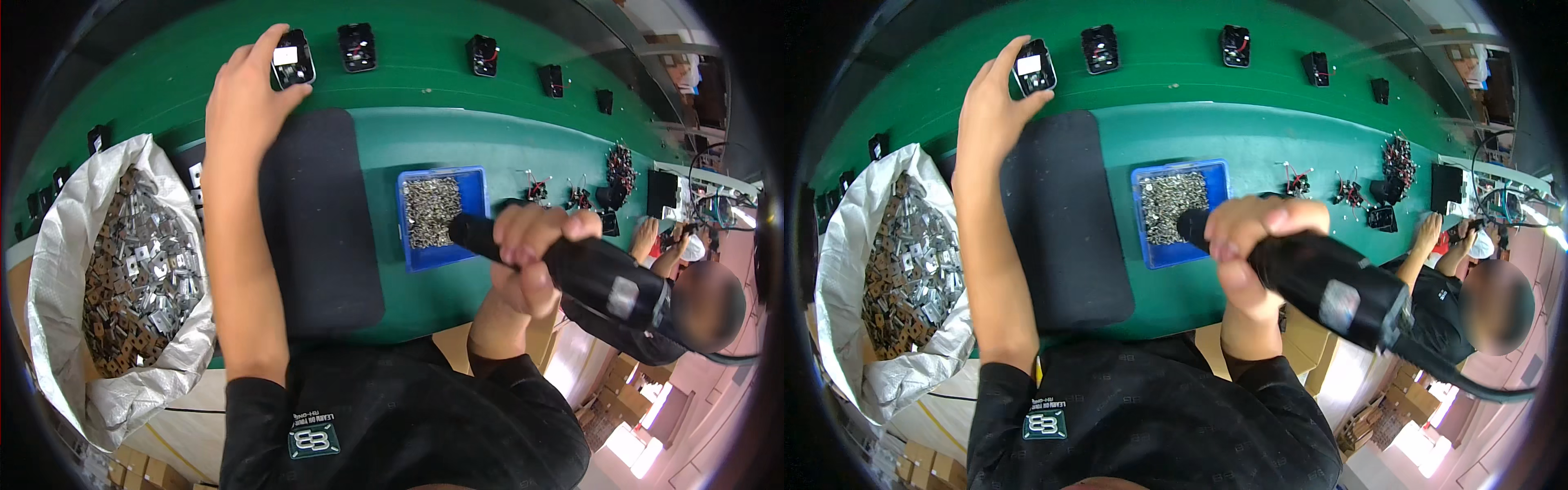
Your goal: Assembling small electronic components using an electric screwdriver.
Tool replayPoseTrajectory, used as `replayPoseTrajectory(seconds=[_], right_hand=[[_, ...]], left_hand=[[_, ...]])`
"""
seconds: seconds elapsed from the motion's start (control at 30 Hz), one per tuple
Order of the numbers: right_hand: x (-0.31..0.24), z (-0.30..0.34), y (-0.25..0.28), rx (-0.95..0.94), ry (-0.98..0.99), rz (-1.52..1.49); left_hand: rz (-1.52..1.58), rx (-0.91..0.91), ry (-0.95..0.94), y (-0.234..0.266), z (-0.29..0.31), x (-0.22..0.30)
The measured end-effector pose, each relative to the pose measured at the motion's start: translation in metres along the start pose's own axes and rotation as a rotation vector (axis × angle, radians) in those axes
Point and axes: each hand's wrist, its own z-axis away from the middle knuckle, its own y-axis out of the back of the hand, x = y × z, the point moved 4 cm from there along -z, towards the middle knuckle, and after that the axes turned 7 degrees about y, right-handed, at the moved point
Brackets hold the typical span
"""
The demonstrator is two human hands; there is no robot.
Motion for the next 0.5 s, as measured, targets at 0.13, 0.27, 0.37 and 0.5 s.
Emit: replayPoseTrajectory(seconds=[0.13, 0.27, 0.37, 0.5], right_hand=[[0.02, -0.003, 0.022, 0.139, 0.053, 0.115], [0.036, -0.003, 0.029, 0.139, 0.121, 0.141], [0.041, 0.0, 0.031, 0.116, 0.134, 0.167], [0.044, 0.005, 0.029, 0.074, 0.125, 0.241]], left_hand=[[-0.093, -0.222, 0.081, -0.025, -0.026, -0.014], [-0.464, -0.1, -0.022, -0.036, -0.018, -0.006], [-0.437, -0.054, -0.125, -0.043, -0.015, 0.022], [-0.425, 0.005, -0.247, -0.058, -0.016, 0.036]])
